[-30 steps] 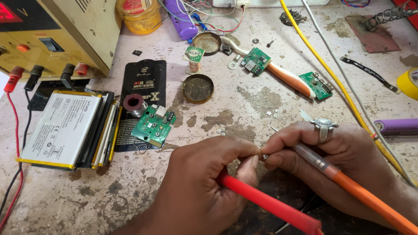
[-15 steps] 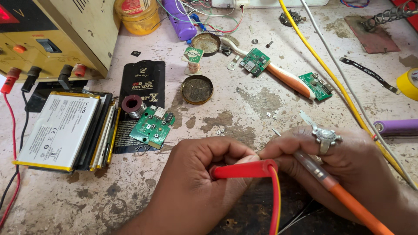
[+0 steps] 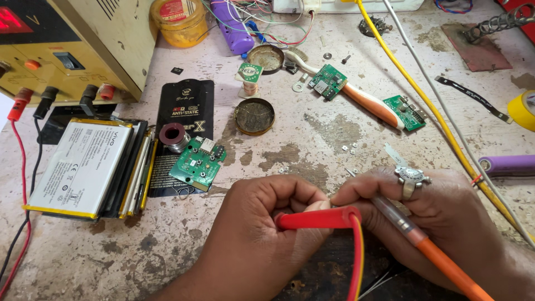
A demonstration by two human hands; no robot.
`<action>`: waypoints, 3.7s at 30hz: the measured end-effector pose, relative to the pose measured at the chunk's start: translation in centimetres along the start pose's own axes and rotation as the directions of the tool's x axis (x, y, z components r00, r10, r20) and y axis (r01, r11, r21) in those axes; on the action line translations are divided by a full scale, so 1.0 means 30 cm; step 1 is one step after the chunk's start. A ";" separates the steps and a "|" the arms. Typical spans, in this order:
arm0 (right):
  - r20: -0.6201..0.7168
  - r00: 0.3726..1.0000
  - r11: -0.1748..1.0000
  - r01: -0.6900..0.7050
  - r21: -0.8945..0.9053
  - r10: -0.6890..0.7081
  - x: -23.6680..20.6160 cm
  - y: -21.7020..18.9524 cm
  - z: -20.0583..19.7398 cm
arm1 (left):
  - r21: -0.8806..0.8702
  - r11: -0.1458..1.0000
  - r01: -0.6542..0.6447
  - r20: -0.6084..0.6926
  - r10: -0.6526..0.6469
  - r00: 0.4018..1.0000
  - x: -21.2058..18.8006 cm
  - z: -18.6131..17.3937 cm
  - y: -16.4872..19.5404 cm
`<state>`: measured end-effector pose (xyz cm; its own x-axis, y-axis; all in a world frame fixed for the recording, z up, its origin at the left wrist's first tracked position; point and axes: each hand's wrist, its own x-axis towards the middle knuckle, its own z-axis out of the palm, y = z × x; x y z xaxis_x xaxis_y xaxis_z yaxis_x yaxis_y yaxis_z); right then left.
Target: The person holds multimeter probes in both hands and touches them to small components on the workbench, testing them. They then set the probes down, pick up green circuit boards, connect a wire, and hold the boards up while working at the bench.
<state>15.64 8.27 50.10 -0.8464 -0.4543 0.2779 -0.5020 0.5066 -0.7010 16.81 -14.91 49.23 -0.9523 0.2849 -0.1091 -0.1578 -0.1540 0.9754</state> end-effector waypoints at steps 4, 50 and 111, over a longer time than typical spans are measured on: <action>0.043 0.998 0.998 -0.033 -0.052 0.036 0.004 0.006 -0.003 | 0.058 0.998 0.023 -0.020 -0.022 1.000 0.002 -0.003 0.002; -0.006 0.982 0.691 -0.137 -0.710 0.190 0.161 0.004 -0.156 | 0.177 0.896 -0.407 -0.220 0.439 0.871 -0.030 -0.133 0.120; 0.162 0.986 0.998 0.043 -0.052 -0.034 0.160 0.116 0.024 | 0.485 0.824 -0.293 0.172 0.239 0.956 0.098 -0.222 -0.047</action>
<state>9.97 7.31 48.52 -0.7889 -0.5840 0.1913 -0.5465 0.5242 -0.6531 12.51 -20.15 46.25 -0.9028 0.3983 0.1620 0.2762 0.2486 0.9284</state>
